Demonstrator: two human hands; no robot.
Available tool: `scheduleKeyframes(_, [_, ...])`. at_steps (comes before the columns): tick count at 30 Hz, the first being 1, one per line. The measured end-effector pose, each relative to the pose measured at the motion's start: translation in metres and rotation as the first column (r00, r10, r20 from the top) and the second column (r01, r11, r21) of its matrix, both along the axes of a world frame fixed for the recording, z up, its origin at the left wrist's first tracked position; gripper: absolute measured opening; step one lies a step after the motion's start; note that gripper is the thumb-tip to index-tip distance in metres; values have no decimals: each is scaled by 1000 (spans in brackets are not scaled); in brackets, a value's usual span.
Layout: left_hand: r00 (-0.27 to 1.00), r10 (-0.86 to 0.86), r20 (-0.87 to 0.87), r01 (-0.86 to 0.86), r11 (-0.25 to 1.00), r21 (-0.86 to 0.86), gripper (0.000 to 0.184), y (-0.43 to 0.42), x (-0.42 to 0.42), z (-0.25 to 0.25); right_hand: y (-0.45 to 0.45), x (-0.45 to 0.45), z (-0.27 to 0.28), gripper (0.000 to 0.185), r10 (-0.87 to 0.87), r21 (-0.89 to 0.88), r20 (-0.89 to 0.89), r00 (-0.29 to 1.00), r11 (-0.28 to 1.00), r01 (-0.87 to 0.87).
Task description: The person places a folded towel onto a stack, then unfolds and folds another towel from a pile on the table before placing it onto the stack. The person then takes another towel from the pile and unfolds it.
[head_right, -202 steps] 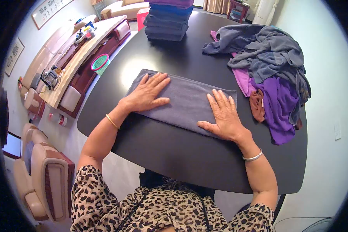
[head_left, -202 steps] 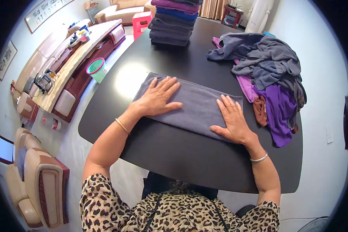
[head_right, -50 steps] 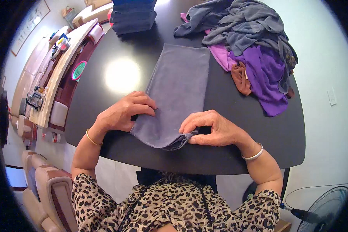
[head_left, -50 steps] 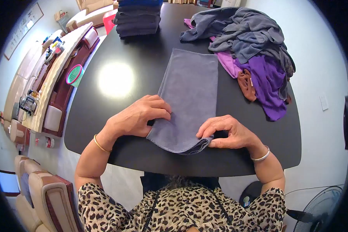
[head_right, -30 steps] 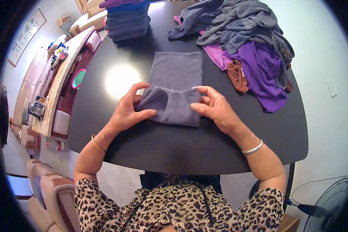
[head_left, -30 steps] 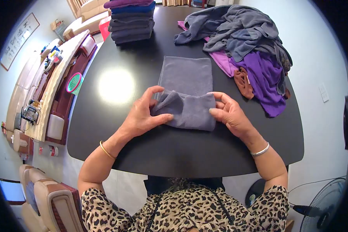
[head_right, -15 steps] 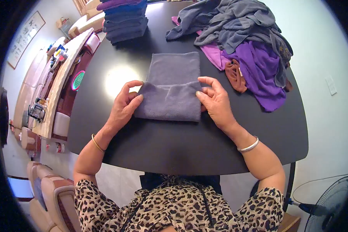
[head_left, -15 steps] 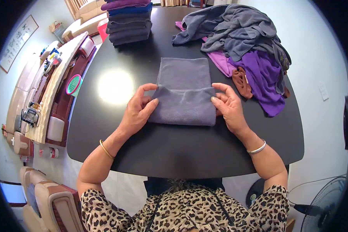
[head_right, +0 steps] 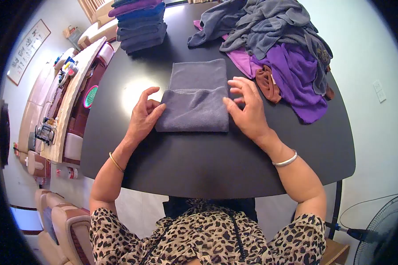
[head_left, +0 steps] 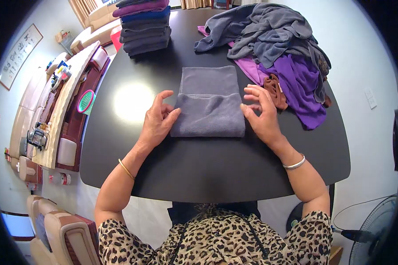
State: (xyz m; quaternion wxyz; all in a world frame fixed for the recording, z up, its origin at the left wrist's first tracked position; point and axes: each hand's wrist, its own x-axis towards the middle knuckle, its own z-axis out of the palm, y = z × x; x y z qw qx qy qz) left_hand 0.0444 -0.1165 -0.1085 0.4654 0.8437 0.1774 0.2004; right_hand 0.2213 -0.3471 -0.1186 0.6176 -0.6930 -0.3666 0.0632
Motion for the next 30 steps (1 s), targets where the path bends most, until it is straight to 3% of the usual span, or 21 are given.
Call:
scheduleKeyframes(1, [1000,6,23,-5,1000,-11,44,1,1,-1,-5,-2,9,43,36,-54,318,947,998,-20])
scheduleKeyframes(2, [1000,8,23,-8,1000,-11,44,3,1,-1,-9,-4,16,45,86,-113,600,796,993,-23])
scheduleKeyframes(3, [1000,14,6,-14,1000,-20,40,4,1,0,-12,-8,20,55,199,-170,564,802,978,-123])
scheduleKeyframes(4, [1000,20,-12,-21,999,-28,37,5,1,1,-12,-12,24,55,202,-169,563,801,977,-127])
scheduleKeyframes(6, [1000,20,1,-20,1000,2,40,9,2,-2,-12,-21,33,62,402,-418,701,590,901,-117])
scheduleKeyframes(8, [1000,10,14,-11,999,31,43,11,0,-2,-11,-19,24,69,445,-470,688,573,875,-116])
scheduleKeyframes(10, [958,-262,119,162,833,528,58,3,-6,15,-13,-13,20,70,503,-533,581,640,829,-167])
scheduleKeyframes(11, [957,-262,120,162,834,528,58,1,-8,19,-14,-11,20,70,503,-534,582,639,829,-166])
scheduleKeyframes(14, [921,-353,-162,364,638,679,79,-5,-12,23,-16,-8,21,70,514,-522,574,637,830,-199])
scheduleKeyframes(16, [913,-355,-202,396,650,648,78,2,-12,21,-15,-7,22,65,514,-516,561,649,830,-212])
scheduleKeyframes(22, [905,-378,-198,405,616,676,53,11,-18,22,-15,-2,17,40,462,-406,604,649,880,-247])
scheduleKeyframes(24, [886,-458,-74,390,648,654,36,15,-21,25,-15,-4,25,34,433,-344,629,645,900,-269])
scheduleKeyframes(25, [886,-458,-73,389,648,655,36,16,-23,27,-15,-5,30,29,402,-280,652,643,916,-289])
scheduleKeyframes(26, [865,-502,-2,423,727,541,31,18,-25,29,-16,-7,33,29,402,-281,651,643,915,-288])
scheduleKeyframes(27, [842,-534,75,460,784,417,26,17,-26,32,-18,-11,36,24,398,-222,561,726,917,-332])
scheduleKeyframes(28, [842,-535,75,461,784,415,26,13,-27,35,-20,-14,39,19,397,-157,459,795,917,-367])
scheduleKeyframes(29, [839,-523,150,494,848,192,26,6,-29,37,-21,-18,44,19,397,-158,457,796,917,-366])
scheduleKeyframes(30, [841,-494,221,514,857,-41,26,3,-30,39,-24,-22,48,15,378,-161,312,871,925,-344])
